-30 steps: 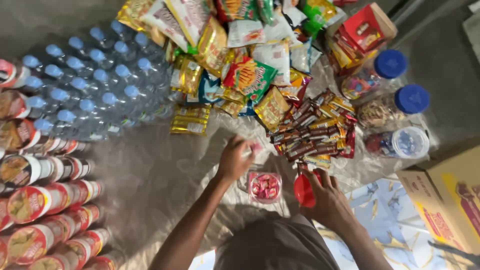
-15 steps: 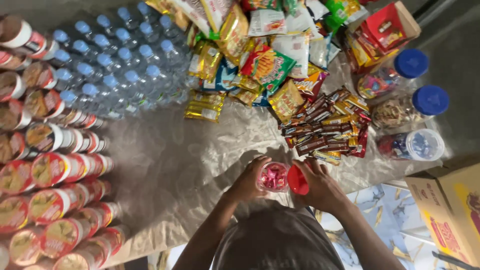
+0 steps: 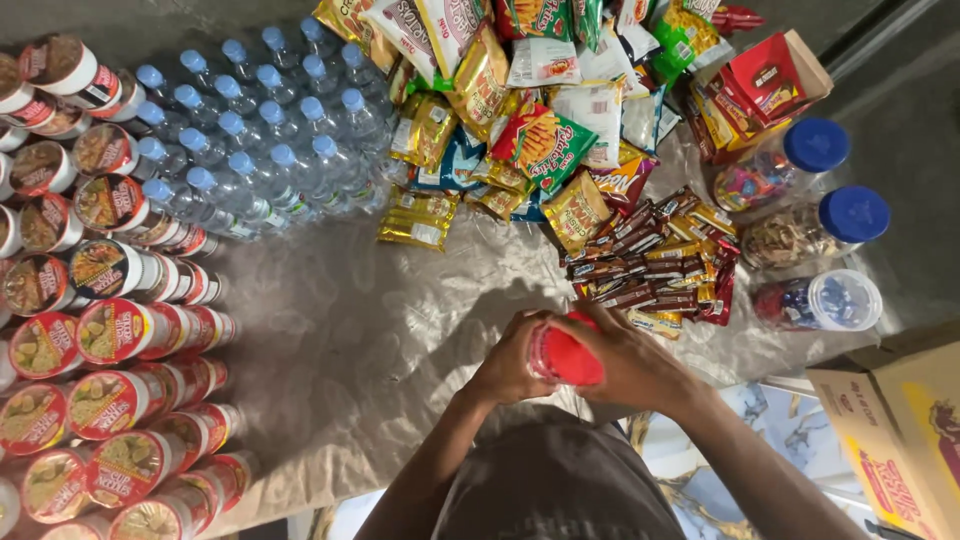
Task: Packing various candies and snacks into plastic containers and a small cardboard box.
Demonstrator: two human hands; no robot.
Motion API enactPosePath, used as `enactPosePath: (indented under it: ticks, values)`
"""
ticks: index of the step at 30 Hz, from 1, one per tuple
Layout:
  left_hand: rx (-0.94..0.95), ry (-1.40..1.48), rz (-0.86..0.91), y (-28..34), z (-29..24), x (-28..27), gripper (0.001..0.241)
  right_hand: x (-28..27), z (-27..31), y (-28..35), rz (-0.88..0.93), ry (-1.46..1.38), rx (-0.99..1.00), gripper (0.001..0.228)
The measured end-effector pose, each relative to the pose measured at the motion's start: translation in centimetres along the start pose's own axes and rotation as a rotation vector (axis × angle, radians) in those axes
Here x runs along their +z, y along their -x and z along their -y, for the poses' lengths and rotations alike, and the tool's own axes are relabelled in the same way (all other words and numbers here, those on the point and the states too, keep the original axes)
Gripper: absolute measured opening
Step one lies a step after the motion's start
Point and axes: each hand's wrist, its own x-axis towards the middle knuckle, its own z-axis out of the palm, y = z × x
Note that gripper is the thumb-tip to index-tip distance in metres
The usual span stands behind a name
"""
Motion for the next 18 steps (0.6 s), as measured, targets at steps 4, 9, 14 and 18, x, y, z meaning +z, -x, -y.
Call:
enactPosePath:
  ticks: [4, 9, 14, 18]
  values:
    - [0.069, -0.088, -0.053, -0.7, -0.8, -0.3, 0.107, -0.2, 0.5, -1.1, 0.017, 0.142, -0.144, 0.100]
    - [-0.097, -0.120, -0.126, -0.8, -2.5, -1.8, 0.120, -1.2, 0.9, -2.0, 0.170, 0.115, 0.048, 0.115]
    - [-0.186, -0.206, -0.114, -0.1, -3.6, -2.9, 0.123, 0.1, -1.7, -2.7, 0.104, 0.074, -0.163, 0.110]
    - [-0.209, -0.195, -0.089, 0.6, -5.3, -3.4, 0.119, -0.9, -1.9, -2.5, 0.081, 0.107, -0.350, 0.102]
